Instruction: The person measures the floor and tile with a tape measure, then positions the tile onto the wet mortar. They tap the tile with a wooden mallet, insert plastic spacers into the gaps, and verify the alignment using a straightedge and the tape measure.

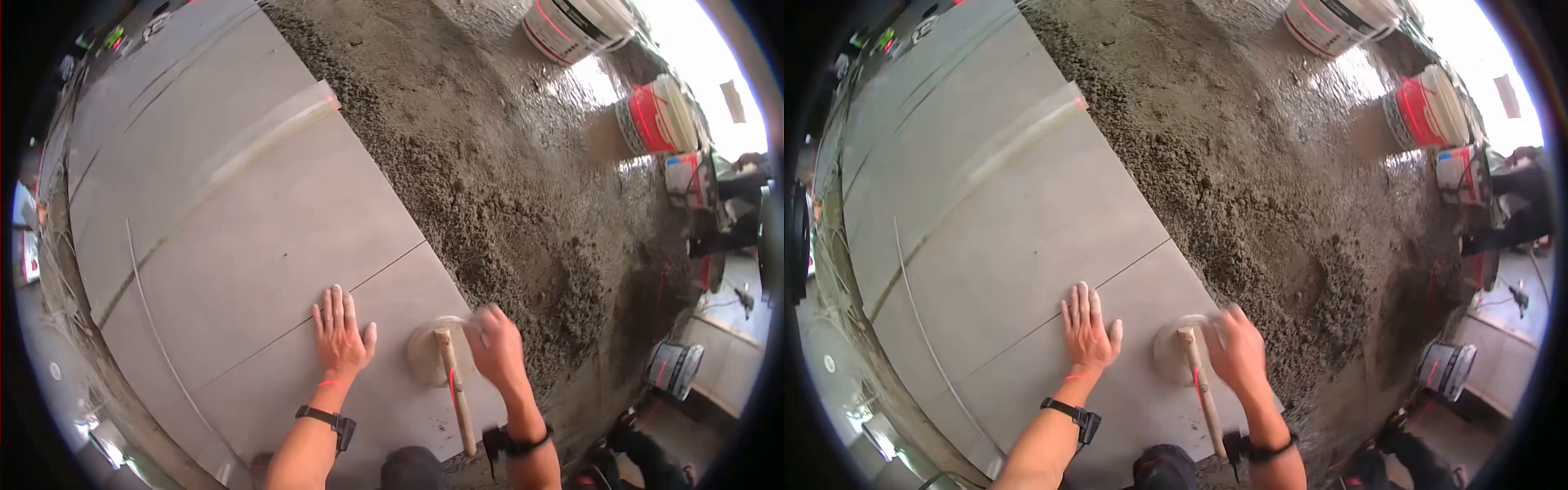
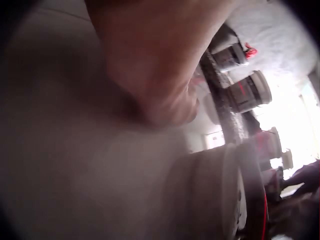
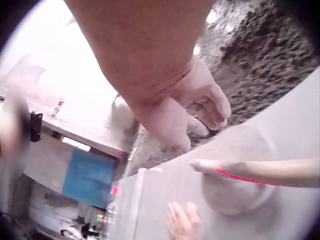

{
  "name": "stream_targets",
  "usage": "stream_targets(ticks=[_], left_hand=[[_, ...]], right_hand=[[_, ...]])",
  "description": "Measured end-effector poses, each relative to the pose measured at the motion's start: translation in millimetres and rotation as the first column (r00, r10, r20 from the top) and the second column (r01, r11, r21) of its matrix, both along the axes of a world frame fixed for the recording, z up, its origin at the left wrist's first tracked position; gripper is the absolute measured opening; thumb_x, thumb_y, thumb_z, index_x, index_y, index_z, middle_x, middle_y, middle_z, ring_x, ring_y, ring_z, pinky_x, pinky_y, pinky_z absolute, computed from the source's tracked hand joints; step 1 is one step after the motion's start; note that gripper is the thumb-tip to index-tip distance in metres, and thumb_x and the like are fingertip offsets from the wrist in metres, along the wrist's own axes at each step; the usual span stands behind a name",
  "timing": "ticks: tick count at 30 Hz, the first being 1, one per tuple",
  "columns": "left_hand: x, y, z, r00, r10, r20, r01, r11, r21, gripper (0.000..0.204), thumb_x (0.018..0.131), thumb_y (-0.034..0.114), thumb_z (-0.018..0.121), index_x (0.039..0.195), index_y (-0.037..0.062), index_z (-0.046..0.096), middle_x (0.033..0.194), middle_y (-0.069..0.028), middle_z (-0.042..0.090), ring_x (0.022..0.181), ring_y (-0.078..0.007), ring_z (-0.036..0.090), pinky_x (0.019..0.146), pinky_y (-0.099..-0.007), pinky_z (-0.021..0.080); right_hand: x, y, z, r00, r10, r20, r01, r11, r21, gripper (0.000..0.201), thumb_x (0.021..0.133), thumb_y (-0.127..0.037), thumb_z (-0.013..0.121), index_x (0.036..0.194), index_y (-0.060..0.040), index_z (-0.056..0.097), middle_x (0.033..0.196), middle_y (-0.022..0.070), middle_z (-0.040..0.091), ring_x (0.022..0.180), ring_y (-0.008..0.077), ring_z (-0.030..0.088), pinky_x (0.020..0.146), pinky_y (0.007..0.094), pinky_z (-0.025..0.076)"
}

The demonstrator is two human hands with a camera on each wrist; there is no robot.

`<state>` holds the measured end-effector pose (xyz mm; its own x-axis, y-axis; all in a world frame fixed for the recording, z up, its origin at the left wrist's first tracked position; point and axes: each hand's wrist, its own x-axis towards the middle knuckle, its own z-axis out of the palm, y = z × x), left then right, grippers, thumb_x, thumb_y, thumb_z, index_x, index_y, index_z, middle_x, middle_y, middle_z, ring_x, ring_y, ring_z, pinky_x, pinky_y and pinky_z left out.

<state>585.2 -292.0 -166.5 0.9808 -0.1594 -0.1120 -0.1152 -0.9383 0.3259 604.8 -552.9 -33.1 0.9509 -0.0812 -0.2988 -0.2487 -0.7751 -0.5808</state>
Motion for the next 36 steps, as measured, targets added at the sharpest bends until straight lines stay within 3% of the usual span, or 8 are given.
stream_targets(ticks=[5, 14, 19, 23, 25, 26, 29, 36], left_hand=[[-3, 8, -4, 0.999, 0.027, 0.026, -0.027, 1.000, -0.012, 0.076, 0.086, 0.028, 0.057, 0.152, -0.0042, 0.035, 0.162, -0.0220, 0.032, 0.151, -0.0413, 0.028, 0.124, -0.0582, 0.019], [-2, 9, -6, 0.999, 0.041, 0.031, -0.040, 0.999, -0.026, 0.073, 0.089, 0.028, 0.052, 0.152, -0.0034, 0.035, 0.161, -0.0218, 0.033, 0.149, -0.0421, 0.031, 0.123, -0.0600, 0.021], [-4, 9, -9, 0.999, 0.041, 0.035, -0.040, 0.999, -0.018, 0.071, 0.088, 0.026, 0.053, 0.151, -0.0029, 0.036, 0.161, -0.0218, 0.034, 0.149, -0.0432, 0.031, 0.123, -0.0602, 0.022], [-3, 11, -13, 0.997, 0.022, 0.080, -0.020, 0.999, -0.026, 0.071, 0.087, 0.024, 0.055, 0.150, -0.0020, 0.037, 0.161, -0.0214, 0.034, 0.149, -0.0445, 0.031, 0.122, -0.0610, 0.022], [-2, 9, -12, 0.991, 0.007, 0.137, -0.008, 1.000, 0.006, 0.069, 0.088, 0.023, 0.055, 0.150, -0.0006, 0.037, 0.160, -0.0210, 0.035, 0.148, -0.0440, 0.032, 0.121, -0.0612, 0.024], [-1, 8, -11, 0.984, 0.003, 0.176, -0.008, 1.000, 0.026, 0.068, 0.087, 0.023, 0.056, 0.149, -0.0004, 0.039, 0.160, -0.0205, 0.036, 0.148, -0.0430, 0.033, 0.121, -0.0607, 0.025], [1, 7, -10, 0.983, -0.010, 0.183, 0.003, 0.999, 0.039, 0.067, 0.091, 0.023, 0.051, 0.152, -0.0003, 0.035, 0.160, -0.0215, 0.035, 0.149, -0.0429, 0.032, 0.121, -0.0602, 0.025], [2, 6, -4, 0.987, -0.044, 0.157, 0.032, 0.996, 0.079, 0.067, 0.093, 0.021, 0.046, 0.153, -0.0047, 0.031, 0.162, -0.0245, 0.031, 0.150, -0.0437, 0.030, 0.123, -0.0585, 0.023]], right_hand=[[133, 20, -118, 0.945, 0.290, 0.154, -0.273, 0.954, -0.122, 0.019, 0.093, -0.017, 0.063, 0.088, 0.0002, 0.058, 0.091, 0.0248, 0.063, 0.084, 0.0463, 0.064, 0.073, 0.0522, 0.052], [147, -3, -84, 0.793, 0.430, -0.432, -0.572, 0.770, -0.283, 0.021, 0.092, -0.022, 0.065, 0.094, -0.0012, 0.062, 0.096, 0.0241, 0.068, 0.087, 0.0452, 0.065, 0.073, 0.0523, 0.052], [179, 14, -108, 0.851, 0.484, -0.205, -0.519, 0.835, -0.182, 0.019, 0.090, -0.022, 0.066, 0.089, -0.0028, 0.066, 0.085, 0.0213, 0.069, 0.087, 0.0433, 0.066, 0.073, 0.0507, 0.053], [196, 5, -130, 0.711, 0.672, -0.208, -0.701, 0.703, -0.123, 0.016, 0.089, -0.020, 0.064, 0.082, -0.0047, 0.064, 0.084, 0.0172, 0.068, 0.084, 0.0413, 0.066, 0.070, 0.0500, 0.053], [200, 4, -146, 0.664, 0.687, -0.293, -0.742, 0.652, -0.154, 0.010, 0.078, -0.009, 0.068, 0.086, -0.0046, 0.072, 0.090, 0.0180, 0.073, 0.090, 0.0349, 0.072, 0.071, 0.0432, 0.059], [209, 25, -107, 0.679, 0.450, -0.579, -0.615, 0.781, -0.114, 0.012, 0.078, -0.010, 0.069, 0.088, -0.0056, 0.074, 0.098, 0.0167, 0.073, 0.096, 0.0342, 0.072, 0.075, 0.0422, 0.060], [207, 15, -135, 0.550, 0.716, -0.431, -0.834, 0.504, -0.227, 0.015, 0.077, -0.008, 0.072, 0.092, -0.0050, 0.075, 0.106, 0.0129, 0.074, 0.107, 0.0324, 0.070, 0.082, 0.0424, 0.060], [204, 15, -132, 0.696, 0.653, -0.299, -0.706, 0.699, -0.114, 0.016, 0.084, -0.020, 0.072, 0.082, -0.0048, 0.070, 0.091, 0.0124, 0.073, 0.096, 0.0314, 0.070, 0.079, 0.0424, 0.058]])
